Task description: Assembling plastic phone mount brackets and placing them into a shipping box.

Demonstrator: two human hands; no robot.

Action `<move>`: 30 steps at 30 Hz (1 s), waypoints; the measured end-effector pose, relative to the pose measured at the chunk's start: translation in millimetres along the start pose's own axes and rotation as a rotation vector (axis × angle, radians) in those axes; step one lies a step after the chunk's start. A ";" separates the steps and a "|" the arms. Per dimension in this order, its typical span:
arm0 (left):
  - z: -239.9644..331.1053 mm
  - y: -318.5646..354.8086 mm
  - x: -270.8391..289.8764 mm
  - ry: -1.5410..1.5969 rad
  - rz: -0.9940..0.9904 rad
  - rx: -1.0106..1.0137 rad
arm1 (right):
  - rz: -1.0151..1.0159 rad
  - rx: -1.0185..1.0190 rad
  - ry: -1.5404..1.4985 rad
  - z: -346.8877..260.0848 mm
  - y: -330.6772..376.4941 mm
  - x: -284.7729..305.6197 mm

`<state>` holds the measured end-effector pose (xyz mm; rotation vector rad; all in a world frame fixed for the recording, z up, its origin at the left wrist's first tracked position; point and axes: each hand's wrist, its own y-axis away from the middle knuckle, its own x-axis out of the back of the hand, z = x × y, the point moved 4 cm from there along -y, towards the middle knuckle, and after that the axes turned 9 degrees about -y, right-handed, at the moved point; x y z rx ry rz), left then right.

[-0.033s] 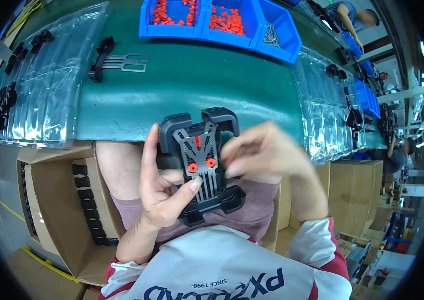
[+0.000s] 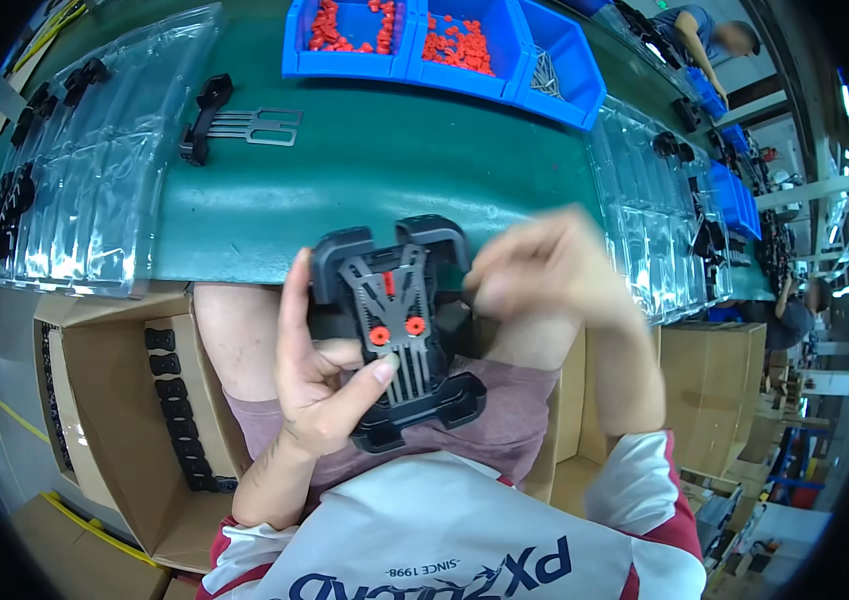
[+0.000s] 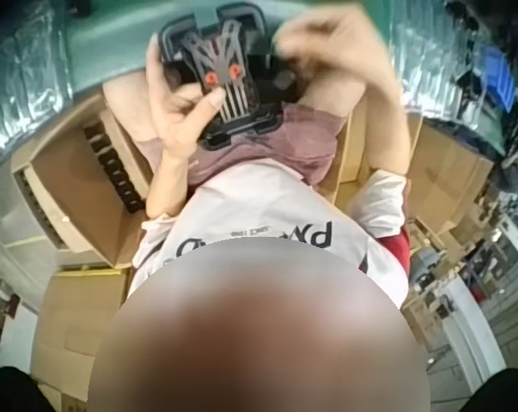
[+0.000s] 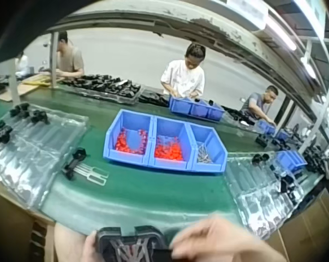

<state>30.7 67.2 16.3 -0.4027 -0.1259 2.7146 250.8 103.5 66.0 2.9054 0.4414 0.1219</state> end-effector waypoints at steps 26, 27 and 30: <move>-2.1 31.9 31.9 0.275 0.229 0.053 | 0.821 0.201 0.319 -26.7 -96.5 202.2; -3.4 32.6 33.3 0.268 0.236 0.055 | 0.828 0.179 0.383 -23.3 -92.8 200.2; -3.7 32.3 31.8 0.252 0.248 0.061 | 0.843 0.134 0.508 -18.5 -86.4 194.3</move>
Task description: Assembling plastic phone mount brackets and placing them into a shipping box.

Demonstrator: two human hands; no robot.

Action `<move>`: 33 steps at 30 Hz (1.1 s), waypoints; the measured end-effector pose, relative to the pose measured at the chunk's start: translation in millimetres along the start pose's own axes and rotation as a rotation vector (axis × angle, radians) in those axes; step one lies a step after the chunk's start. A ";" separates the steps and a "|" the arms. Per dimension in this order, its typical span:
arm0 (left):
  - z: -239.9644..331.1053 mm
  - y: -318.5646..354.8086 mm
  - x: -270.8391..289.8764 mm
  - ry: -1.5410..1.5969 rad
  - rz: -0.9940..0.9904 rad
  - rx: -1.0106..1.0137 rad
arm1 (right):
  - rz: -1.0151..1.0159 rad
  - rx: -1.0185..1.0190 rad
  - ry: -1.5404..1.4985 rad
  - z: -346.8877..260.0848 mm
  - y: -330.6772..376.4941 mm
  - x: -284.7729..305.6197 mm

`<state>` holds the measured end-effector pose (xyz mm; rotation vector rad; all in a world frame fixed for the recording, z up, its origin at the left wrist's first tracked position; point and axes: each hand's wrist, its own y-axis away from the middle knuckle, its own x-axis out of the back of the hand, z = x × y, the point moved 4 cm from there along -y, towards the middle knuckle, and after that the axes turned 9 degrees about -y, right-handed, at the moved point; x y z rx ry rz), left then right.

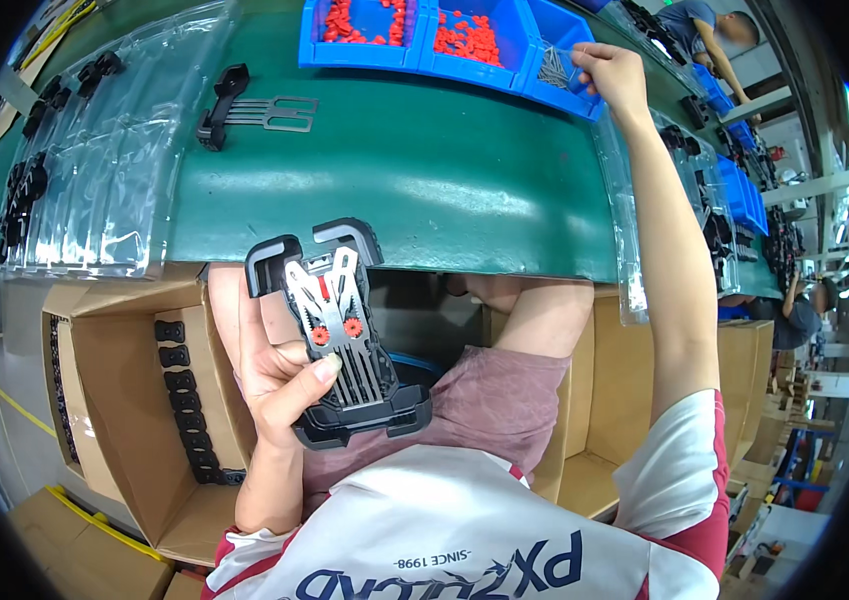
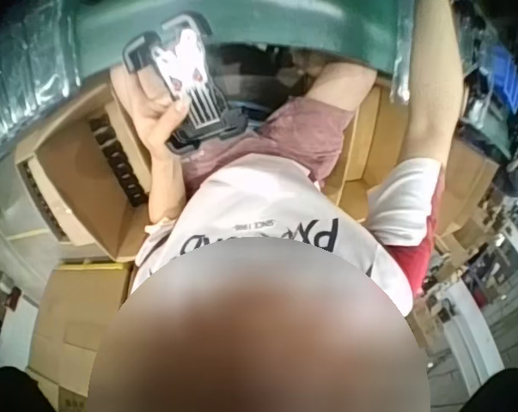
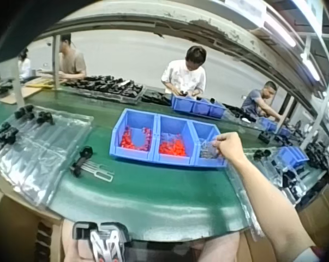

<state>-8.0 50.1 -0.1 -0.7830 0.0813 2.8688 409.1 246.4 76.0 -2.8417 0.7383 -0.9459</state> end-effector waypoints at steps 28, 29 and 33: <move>1.1 3.7 -3.4 -0.001 -0.010 -0.028 | 0.050 0.122 0.109 -19.9 -16.4 1.5; 1.5 4.1 -3.2 0.007 -0.014 -0.032 | 0.068 0.169 0.118 -23.1 -20.9 1.5; 1.8 6.5 -3.4 0.003 -0.020 -0.023 | -0.153 0.337 0.463 -7.5 -30.6 -30.4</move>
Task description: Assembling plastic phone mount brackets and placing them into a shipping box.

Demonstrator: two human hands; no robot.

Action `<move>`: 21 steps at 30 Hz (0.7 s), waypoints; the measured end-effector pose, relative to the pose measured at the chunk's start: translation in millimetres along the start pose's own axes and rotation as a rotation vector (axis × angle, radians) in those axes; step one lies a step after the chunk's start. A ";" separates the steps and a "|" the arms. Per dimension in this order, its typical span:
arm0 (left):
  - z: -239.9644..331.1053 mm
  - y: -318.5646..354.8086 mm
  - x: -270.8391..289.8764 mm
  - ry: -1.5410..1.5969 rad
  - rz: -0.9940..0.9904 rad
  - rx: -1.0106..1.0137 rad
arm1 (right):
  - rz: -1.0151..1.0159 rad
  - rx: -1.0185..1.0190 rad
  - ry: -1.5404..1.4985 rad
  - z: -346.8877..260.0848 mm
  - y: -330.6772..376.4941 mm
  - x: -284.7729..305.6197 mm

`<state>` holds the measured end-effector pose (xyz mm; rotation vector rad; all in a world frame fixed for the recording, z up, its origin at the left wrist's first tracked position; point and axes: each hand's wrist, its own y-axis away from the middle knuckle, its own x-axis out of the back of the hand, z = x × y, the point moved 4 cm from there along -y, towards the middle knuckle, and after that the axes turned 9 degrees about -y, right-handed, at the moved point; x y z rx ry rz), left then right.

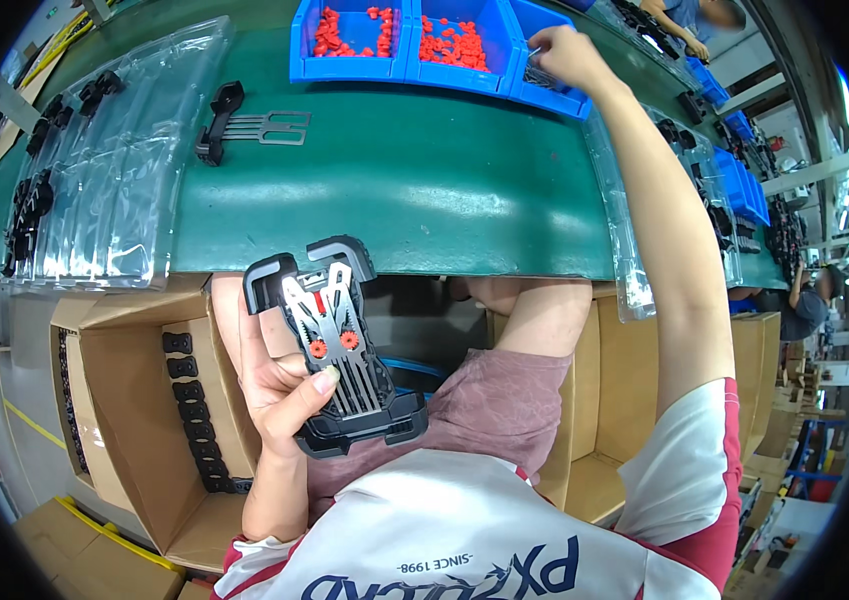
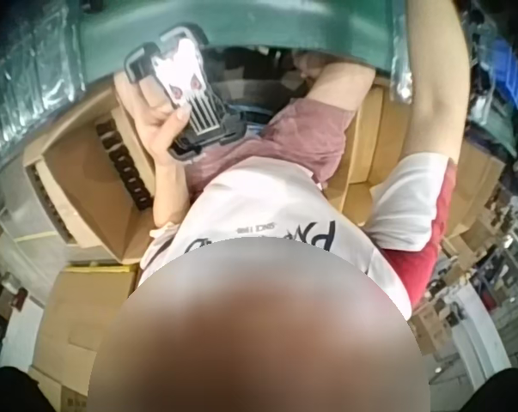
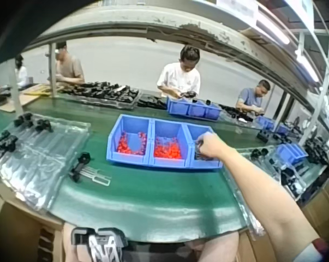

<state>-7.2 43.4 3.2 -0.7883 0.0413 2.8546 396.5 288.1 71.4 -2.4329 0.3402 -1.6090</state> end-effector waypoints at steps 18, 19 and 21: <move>2.2 3.2 -6.1 0.012 -0.026 -0.006 | -0.179 -0.004 0.187 4.9 -7.8 -14.3; 2.0 3.4 -4.8 0.022 -0.016 -0.008 | -0.156 0.029 0.183 4.8 -10.2 -7.9; 1.8 3.7 -2.0 0.043 0.004 -0.012 | -0.109 0.094 0.173 4.0 -13.5 1.5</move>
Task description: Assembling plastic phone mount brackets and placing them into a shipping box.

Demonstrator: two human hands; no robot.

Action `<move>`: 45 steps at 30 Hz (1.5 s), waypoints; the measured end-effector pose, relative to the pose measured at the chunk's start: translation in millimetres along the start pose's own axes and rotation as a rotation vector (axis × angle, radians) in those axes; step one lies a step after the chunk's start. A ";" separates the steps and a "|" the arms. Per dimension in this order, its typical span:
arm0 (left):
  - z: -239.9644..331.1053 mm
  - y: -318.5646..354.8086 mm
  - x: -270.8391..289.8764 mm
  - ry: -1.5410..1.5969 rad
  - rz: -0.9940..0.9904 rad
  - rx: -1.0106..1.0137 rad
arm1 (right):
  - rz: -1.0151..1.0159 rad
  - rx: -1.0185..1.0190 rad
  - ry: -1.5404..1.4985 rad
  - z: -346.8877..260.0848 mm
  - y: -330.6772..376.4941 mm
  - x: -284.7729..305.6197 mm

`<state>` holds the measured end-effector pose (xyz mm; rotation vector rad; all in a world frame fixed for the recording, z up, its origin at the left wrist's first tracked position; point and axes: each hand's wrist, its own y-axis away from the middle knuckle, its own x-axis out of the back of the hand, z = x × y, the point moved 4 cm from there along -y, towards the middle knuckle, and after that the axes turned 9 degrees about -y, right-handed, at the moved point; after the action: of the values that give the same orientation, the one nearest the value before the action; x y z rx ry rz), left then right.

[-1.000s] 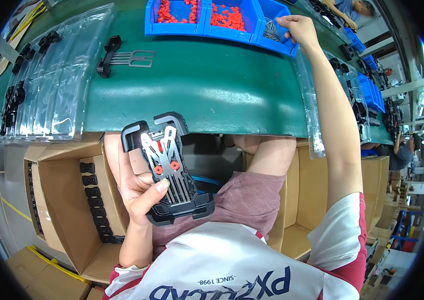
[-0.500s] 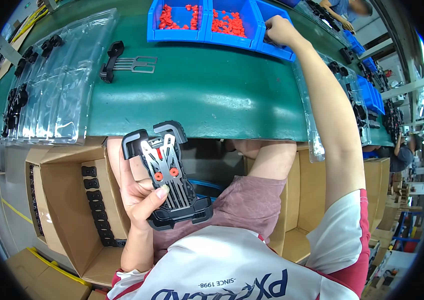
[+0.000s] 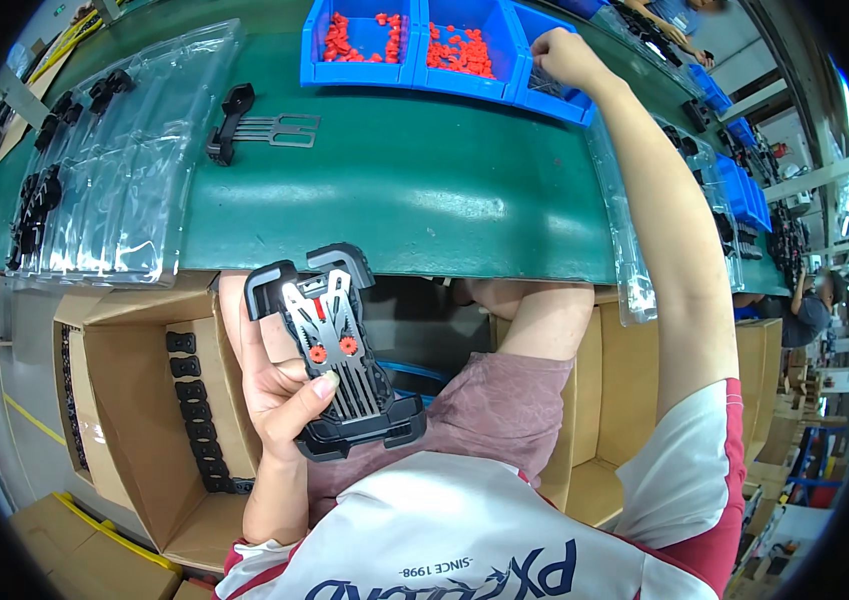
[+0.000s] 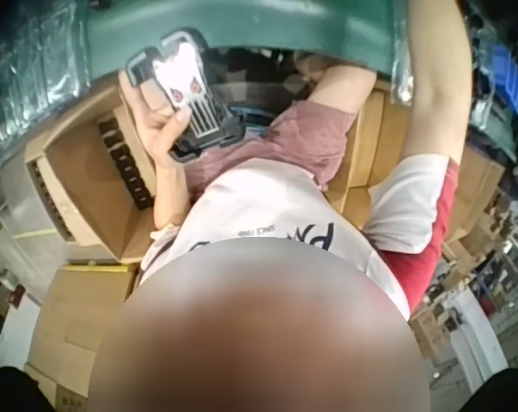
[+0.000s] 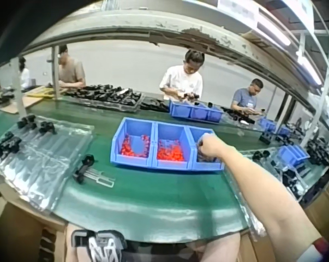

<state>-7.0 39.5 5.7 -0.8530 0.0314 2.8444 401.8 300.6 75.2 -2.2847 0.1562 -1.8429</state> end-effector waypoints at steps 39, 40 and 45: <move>-3.6 -1.7 -4.4 -0.023 0.012 0.020 | 0.006 -0.434 -1.391 -112.1 118.0 -46.2; -3.4 -1.9 -4.5 -0.018 0.008 0.020 | -0.010 -0.447 -1.399 -112.7 118.7 -47.6; -1.5 -0.8 -6.1 -0.046 0.019 0.031 | 0.018 -0.372 -1.583 -120.2 118.8 -40.3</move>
<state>-1.1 39.2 7.7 -0.7853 0.0785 2.8722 281.2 182.4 34.6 -3.1403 0.2383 0.4056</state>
